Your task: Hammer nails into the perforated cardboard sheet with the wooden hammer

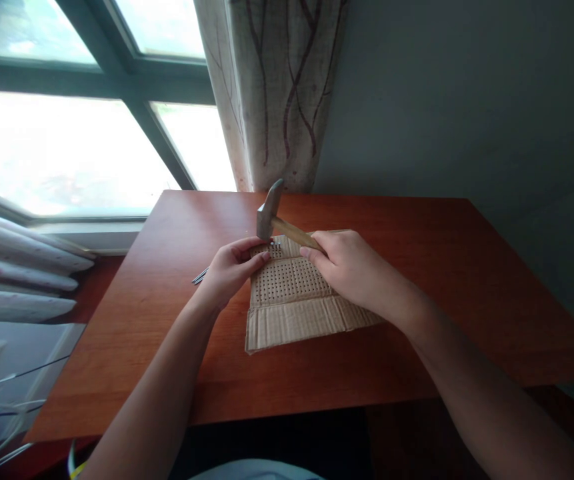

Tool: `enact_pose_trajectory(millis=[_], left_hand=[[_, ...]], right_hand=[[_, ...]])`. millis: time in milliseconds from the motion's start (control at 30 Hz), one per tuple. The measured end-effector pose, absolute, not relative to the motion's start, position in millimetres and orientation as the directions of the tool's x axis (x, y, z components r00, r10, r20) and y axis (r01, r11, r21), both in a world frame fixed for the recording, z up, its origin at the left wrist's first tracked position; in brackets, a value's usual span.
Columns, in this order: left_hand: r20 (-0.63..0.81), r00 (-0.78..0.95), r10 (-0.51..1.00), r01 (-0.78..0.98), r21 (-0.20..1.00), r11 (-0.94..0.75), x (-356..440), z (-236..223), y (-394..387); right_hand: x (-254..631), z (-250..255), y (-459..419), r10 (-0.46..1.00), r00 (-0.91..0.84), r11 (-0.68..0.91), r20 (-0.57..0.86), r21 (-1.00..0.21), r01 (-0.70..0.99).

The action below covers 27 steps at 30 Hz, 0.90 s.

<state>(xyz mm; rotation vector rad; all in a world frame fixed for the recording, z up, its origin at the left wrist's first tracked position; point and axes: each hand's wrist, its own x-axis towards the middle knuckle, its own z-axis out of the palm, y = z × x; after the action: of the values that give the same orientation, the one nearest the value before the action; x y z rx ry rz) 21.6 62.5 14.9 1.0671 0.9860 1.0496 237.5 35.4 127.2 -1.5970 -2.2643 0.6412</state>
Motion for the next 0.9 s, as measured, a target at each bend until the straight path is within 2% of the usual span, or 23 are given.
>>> enact_pose_trajectory(millis=[467,733,900], left_hand=[[-0.103,0.219,0.97,-0.169,0.975,0.142,22.0,16.3,62.7],[-0.105,0.197,0.975,-0.177,0.974,0.141,21.5,14.3,63.0],[-0.1,0.219,0.971,-0.196,0.97,0.144,22.0,17.4,61.8]], right_hand=[[235.6,132.0,33.7,0.933,-0.36,0.298,-0.022,-0.516,0.803],[240.8,138.4,32.0,0.951,-0.308,0.287,0.032,-0.459,0.84],[237.1,133.8,33.3,0.94,-0.337,0.276,-0.047,-0.471,0.838]])
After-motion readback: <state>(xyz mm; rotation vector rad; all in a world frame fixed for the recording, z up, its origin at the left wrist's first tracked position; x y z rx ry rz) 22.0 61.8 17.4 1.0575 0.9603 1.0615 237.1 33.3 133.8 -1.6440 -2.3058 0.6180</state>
